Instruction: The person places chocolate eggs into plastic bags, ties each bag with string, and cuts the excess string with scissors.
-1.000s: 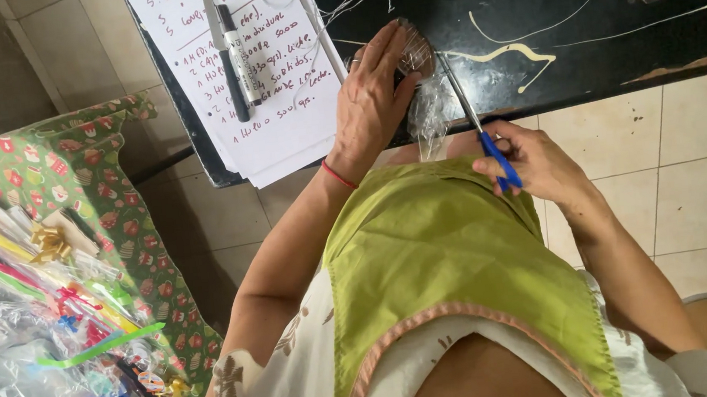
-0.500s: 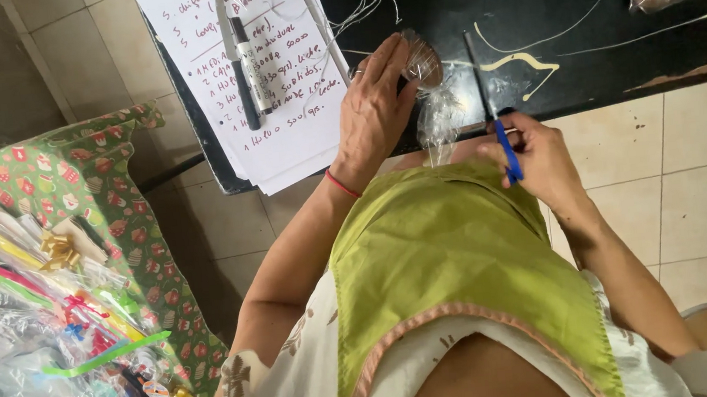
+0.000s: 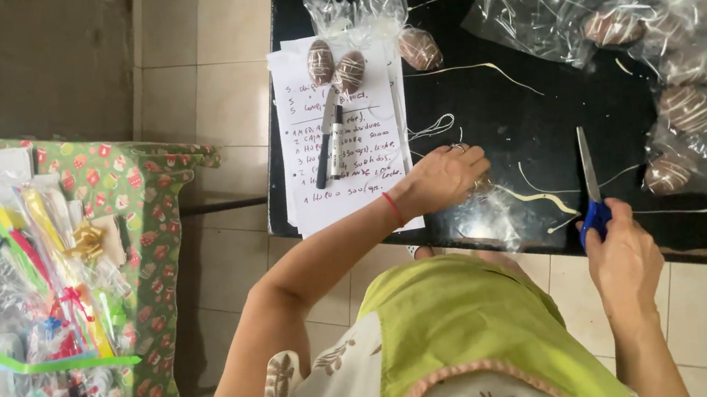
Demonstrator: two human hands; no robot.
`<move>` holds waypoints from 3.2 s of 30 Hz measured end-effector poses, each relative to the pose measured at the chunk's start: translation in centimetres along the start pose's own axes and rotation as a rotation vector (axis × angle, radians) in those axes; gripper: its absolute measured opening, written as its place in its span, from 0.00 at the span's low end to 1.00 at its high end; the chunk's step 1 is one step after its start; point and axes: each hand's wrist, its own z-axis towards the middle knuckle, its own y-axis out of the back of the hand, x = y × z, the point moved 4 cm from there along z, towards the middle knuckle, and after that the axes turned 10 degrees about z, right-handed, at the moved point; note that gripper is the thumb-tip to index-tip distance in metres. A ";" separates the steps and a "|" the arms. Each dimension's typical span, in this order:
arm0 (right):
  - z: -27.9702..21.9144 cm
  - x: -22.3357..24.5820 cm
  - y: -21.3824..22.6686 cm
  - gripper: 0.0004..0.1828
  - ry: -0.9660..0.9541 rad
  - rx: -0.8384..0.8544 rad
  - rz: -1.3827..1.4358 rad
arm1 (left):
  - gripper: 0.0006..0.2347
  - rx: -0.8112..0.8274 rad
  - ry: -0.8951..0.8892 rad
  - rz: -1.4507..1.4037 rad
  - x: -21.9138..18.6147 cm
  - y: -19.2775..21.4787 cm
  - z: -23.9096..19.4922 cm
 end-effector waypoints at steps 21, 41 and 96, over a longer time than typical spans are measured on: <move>14.9 27.2 0.7 0.32 0.585 0.395 1.173 | 0.20 -0.595 1.066 -0.288 5.1 7.2 -1.0; 26.7 30.7 -10.0 0.34 0.930 0.003 0.178 | 0.11 -0.281 1.257 0.021 22.3 1.6 1.4; 21.2 9.7 18.8 0.09 0.707 -0.042 0.733 | 0.20 -0.392 0.384 -2.166 1.5 -3.2 21.9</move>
